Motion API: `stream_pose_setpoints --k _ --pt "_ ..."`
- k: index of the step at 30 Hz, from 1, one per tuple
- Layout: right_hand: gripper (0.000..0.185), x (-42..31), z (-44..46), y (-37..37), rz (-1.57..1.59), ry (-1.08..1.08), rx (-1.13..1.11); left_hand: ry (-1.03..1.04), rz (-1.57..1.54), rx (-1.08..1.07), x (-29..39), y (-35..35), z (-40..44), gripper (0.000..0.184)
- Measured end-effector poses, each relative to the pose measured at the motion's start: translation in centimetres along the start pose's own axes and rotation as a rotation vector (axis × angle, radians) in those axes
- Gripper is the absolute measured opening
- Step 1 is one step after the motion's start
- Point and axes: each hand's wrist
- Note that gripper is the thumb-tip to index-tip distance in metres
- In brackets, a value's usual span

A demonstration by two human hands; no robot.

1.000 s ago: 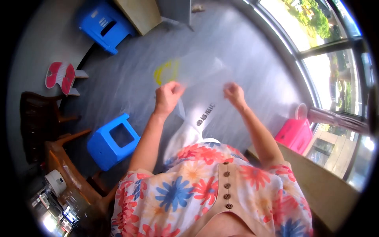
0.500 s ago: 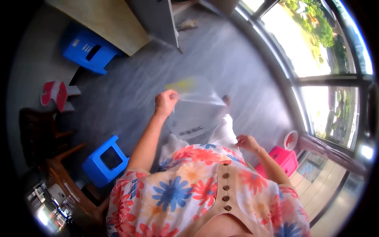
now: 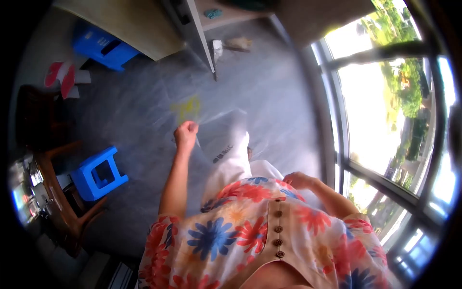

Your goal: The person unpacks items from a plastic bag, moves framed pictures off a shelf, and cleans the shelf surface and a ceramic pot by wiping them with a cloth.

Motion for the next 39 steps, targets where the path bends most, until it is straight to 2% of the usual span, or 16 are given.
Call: stream_pose_setpoints --k 4,8,10,12,14,16,19,22,26,27,29,31,33,34,36,39 --pt "0.016 1.9 2.4 -6.4 -0.242 0.092 -0.008 -0.084 0.068 0.008 -0.2 3.9 1.7 0.013" --pt "0.021 1.4 2.7 -16.2 -0.144 0.083 -0.156 -0.141 0.091 0.038 1.9 5.9 4.4 0.012" --pt "0.024 0.3 3.0 -20.6 -0.163 0.027 -0.374 -0.161 0.084 0.097 2.3 7.1 5.1 0.011" --pt "0.028 2.1 3.8 -24.0 -0.02 0.119 -0.632 -0.166 0.067 0.182 2.2 8.8 5.5 0.011" --pt "0.041 1.6 5.3 -28.1 -0.203 0.201 -0.85 -0.192 0.067 0.228 2.4 10.3 5.9 0.01" --pt "0.029 -0.6 7.0 -33.0 -0.197 0.261 -0.829 -0.243 0.068 0.301 2.8 12.1 6.1 0.008" --pt "0.027 6.6 9.8 -37.1 -0.169 0.346 -1.038 -0.32 0.09 0.4 2.8 14.8 5.3 0.006" --pt "0.026 6.0 12.7 -40.5 -0.185 0.45 -1.267 -0.365 0.114 0.473 1.2 18.2 6.1 0.003" --pt "0.026 8.8 21.1 -42.4 -0.383 0.604 -1.184 -0.364 0.182 0.521 -3.2 22.8 7.6 0.002" --pt "0.027 12.5 24.6 -42.7 -0.38 0.388 -1.192 -0.351 0.196 0.514 -4.1 24.6 7.2 0.003" --pt "0.022 7.9 32.0 -39.5 -0.308 0.652 -0.834 -0.398 0.149 0.533 -5.4 26.0 7.0 0.006" --pt "0.016 6.0 42.1 -35.4 -0.261 0.582 -0.456 -0.416 0.172 0.571 -8.5 26.7 6.8 0.007" --pt "0.016 7.2 51.5 -32.8 -0.314 0.361 -0.281 -0.404 0.137 0.596 -10.7 28.1 6.5 0.007" --pt "0.014 6.6 55.6 -30.8 -0.236 0.372 -0.163 -0.439 0.074 0.587 -11.5 28.7 6.6 0.008" --pt "0.017 5.2 61.8 -26.9 -0.063 0.226 -0.031 -0.486 -0.053 0.593 -12.1 28.4 5.7 0.009" --pt "0.022 4.5 68.3 -20.8 0.079 0.225 0.128 -0.472 -0.127 0.599 -13.4 29.3 3.7 0.009"
Point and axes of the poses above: each hand's wrist, its own z-axis towards the middle knuckle, its own y-axis out of the palm, x = y × z, and after that the axes turned 9 degrees about x, right-handed
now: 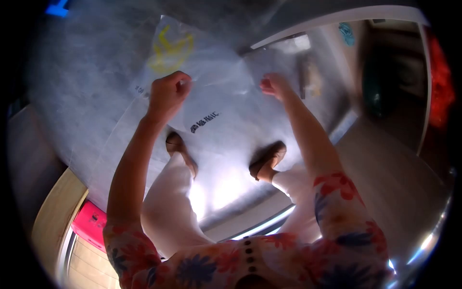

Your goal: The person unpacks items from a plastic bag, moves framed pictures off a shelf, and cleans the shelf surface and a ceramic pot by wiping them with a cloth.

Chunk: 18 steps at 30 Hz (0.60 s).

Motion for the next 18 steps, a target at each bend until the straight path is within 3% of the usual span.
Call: stream_pose_setpoints --k 4,10,13,14,15,18 --pt "0.029 -2.4 3.2 8.8 0.174 -0.019 0.215 -0.032 -0.006 -0.064 -2.9 -2.6 -0.5 0.009" --pt "0.035 -4.0 12.8 16.4 0.008 -0.138 0.323 -0.089 0.013 -0.119 -8.8 0.8 1.9 0.01" --pt "0.03 -2.9 16.8 16.6 0.081 -0.13 0.237 -0.17 0.031 -0.133 -9.5 1.8 1.9 0.011" --pt "0.02 -2.6 15.6 16.2 0.277 -0.123 0.261 -0.203 0.044 -0.134 -9.4 1.8 2.0 0.012" --pt "0.021 -1.1 16.3 15.6 0.329 -0.266 0.223 -0.147 0.036 -0.1 -9.8 1.9 1.8 0.013" --pt "0.018 2.8 14.2 11.1 0.419 -0.328 0.256 -0.093 0.074 -0.064 -11.8 2.3 1.5 0.016"
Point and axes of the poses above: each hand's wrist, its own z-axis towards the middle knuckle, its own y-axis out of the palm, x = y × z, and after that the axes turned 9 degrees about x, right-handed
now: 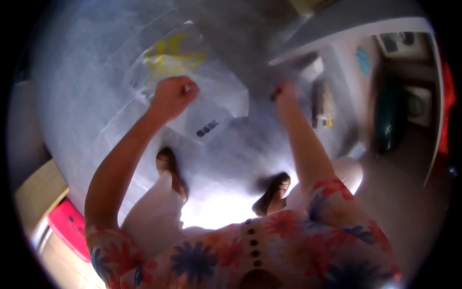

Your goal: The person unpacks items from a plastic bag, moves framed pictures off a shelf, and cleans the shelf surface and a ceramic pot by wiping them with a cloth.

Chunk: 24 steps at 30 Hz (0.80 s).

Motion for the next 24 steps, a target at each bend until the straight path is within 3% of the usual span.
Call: stream_pose_setpoints --k 2,7,10,13,16,18,21,24 --pt "0.016 -3.1 -4.6 -5.3 0.126 0.102 0.02 -0.023 0.08 0.024 0.4 0.5 0.0 0.02" --pt "0.014 -6.6 -19.3 -22.5 -0.355 0.07 -0.419 0.094 0.133 0.142 1.3 3.8 -1.7 0.023" --pt "0.013 -7.9 -26.1 -26.2 -0.684 0.138 -0.577 0.133 0.178 0.151 2.0 3.9 -3.6 0.023" --pt "0.019 -5.9 -26.1 -23.5 -0.801 0.132 -0.793 0.113 0.226 0.114 2.8 3.9 -4.3 0.022" --pt "0.024 -0.3 -23.0 -16.3 -1.019 -0.599 -0.903 0.126 0.277 0.027 3.2 4.6 -5.5 0.023" --pt "0.021 2.3 -21.3 -11.0 -1.042 -0.74 -0.924 0.067 0.207 -0.015 4.8 5.7 -7.5 0.024" --pt "0.022 5.6 -20.2 -4.1 -0.726 -1.034 -0.943 0.045 0.267 -0.206 5.5 7.7 -8.5 0.026" --pt "0.023 7.6 -19.9 -1.8 -0.713 -1.126 -0.984 -0.043 0.081 -0.177 6.7 8.6 -9.7 0.028"
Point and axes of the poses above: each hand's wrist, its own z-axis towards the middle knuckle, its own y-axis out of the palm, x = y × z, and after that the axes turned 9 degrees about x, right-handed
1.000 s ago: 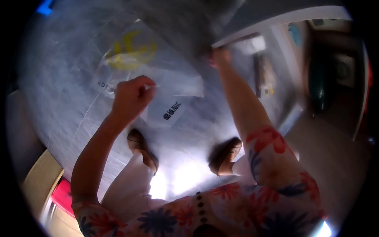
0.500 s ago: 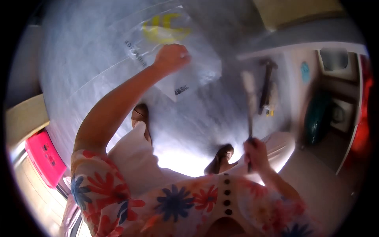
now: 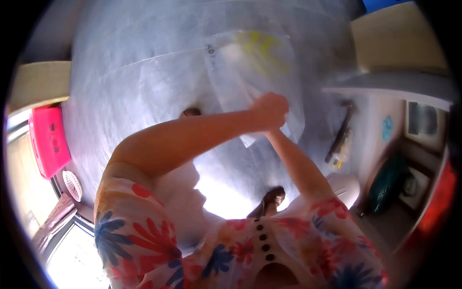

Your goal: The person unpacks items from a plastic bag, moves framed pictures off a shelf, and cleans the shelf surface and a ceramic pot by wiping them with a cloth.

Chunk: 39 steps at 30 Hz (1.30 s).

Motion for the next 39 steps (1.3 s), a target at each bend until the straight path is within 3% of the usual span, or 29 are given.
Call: stream_pose_setpoints --k 4,12,15,17,19,20,21,23,27,29,32,35,39 --pt "0.024 1.1 0.8 2.2 -0.059 -0.032 -0.07 0.119 -0.283 0.159 0.5 1.4 -0.8 0.032" --pt "0.026 1.5 1.5 5.3 -0.095 -0.086 -0.185 0.018 -0.577 -0.018 0.9 1.4 -2.6 0.049" --pt "0.027 1.6 1.2 6.1 -0.105 -0.098 -0.217 0.101 -0.552 -0.067 -0.9 0.5 -3.2 0.05" --pt "0.028 1.6 1.2 6.6 -0.111 -0.097 -0.229 0.154 -0.379 -0.011 -4.6 -1.2 -3.0 0.041" --pt "0.028 2.2 0.5 7.7 -0.118 -0.072 -0.21 0.004 -0.231 -0.018 -10.0 -4.6 -3.7 0.034" --pt "0.029 2.4 0.2 8.2 -0.113 -0.044 -0.186 -0.175 -0.279 0.052 -13.4 -5.6 -4.8 0.036" --pt "0.029 2.6 -0.4 8.9 -0.114 -0.002 -0.135 -0.581 -0.519 -0.089 -16.1 -6.9 -5.5 0.034" --pt "0.029 3.8 -1.3 10.1 -0.129 0.076 -0.05 -0.92 -0.396 -0.218 -18.6 -8.6 -6.8 0.039" --pt "0.031 0.3 -0.9 9.1 -0.068 0.134 -0.119 -1.028 -0.941 0.087 -22.6 -2.2 -7.7 0.056" --pt "0.033 -0.3 -1.4 9.2 -0.002 0.067 -0.102 -0.918 -1.13 0.05 -22.6 -0.5 -7.4 0.049" --pt "0.03 -1.7 -2.2 9.5 -0.052 -0.052 -0.002 -0.829 -1.36 0.193 -23.3 1.1 -7.1 0.04" --pt "0.024 -3.1 -2.7 8.9 0.008 -0.006 -0.095 -0.783 -1.376 0.263 -24.0 1.8 -7.2 0.032" --pt "0.022 -5.8 -2.8 8.1 0.193 0.244 -0.218 -0.895 -1.521 0.291 -24.0 2.7 -6.9 0.027"
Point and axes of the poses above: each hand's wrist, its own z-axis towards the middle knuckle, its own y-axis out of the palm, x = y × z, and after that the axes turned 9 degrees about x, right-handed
